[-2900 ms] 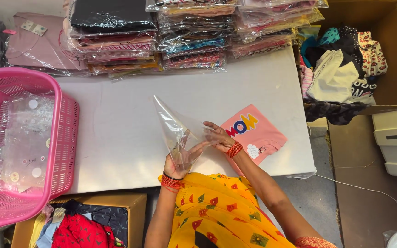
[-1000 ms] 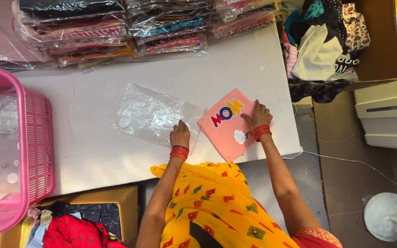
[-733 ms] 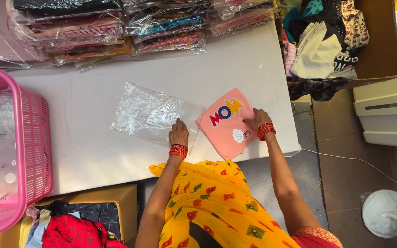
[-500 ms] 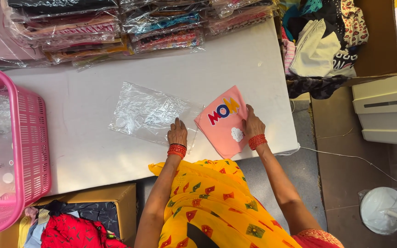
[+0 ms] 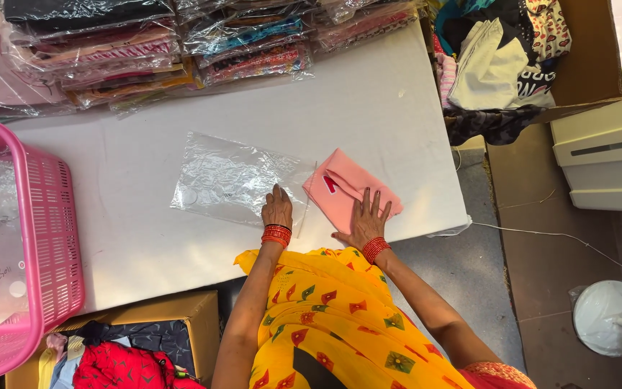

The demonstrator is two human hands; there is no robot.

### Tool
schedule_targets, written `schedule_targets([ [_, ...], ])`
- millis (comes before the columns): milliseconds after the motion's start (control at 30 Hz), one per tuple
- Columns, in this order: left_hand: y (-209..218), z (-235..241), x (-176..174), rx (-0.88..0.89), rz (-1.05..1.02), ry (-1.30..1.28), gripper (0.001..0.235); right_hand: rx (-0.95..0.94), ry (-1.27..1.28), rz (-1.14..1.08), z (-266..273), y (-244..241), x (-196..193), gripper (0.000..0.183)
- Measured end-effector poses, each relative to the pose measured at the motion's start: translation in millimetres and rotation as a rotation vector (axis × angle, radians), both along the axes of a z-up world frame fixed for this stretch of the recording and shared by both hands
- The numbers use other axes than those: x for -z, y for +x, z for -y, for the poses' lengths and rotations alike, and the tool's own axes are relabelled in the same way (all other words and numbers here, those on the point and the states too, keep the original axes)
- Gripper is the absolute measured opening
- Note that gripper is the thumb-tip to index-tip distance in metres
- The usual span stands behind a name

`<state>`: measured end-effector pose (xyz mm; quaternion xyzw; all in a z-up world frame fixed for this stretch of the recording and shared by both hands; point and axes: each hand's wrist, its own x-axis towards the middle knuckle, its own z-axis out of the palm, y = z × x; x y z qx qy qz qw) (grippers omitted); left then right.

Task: The person folds a pink t-shirt and places it into a clear plastic bag, then sets it aside. Next, they unfold a red patterned top on the table, fold it neatly, and prepare to place it into another plastic bag.

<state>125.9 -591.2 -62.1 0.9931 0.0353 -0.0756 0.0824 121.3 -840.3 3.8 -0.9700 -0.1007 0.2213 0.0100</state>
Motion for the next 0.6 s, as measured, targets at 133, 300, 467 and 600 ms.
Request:
schedule_targets([
  [133,1.3,-0.1,-10.7,0.009,-0.021,-0.001,0.058,-0.069,-0.014,0.159,12.0,0.1,30.2,0.098],
  [300,6.2,-1.7,-20.8,0.013,0.041,-0.021,0.063,-0.209,-0.06,0.454,36.4,9.3,97.6,0.046],
  [467,8.8,-3.5,-25.5,0.026,0.004,-0.083,0.067,-0.034,0.335,0.301,56.9,41.7,39.3,0.054],
  [600,12.3,-3.7,-12.2,0.044,0.033,-0.095,0.065,0.098,0.748,0.082,56.0,58.3,-31.6,0.045],
])
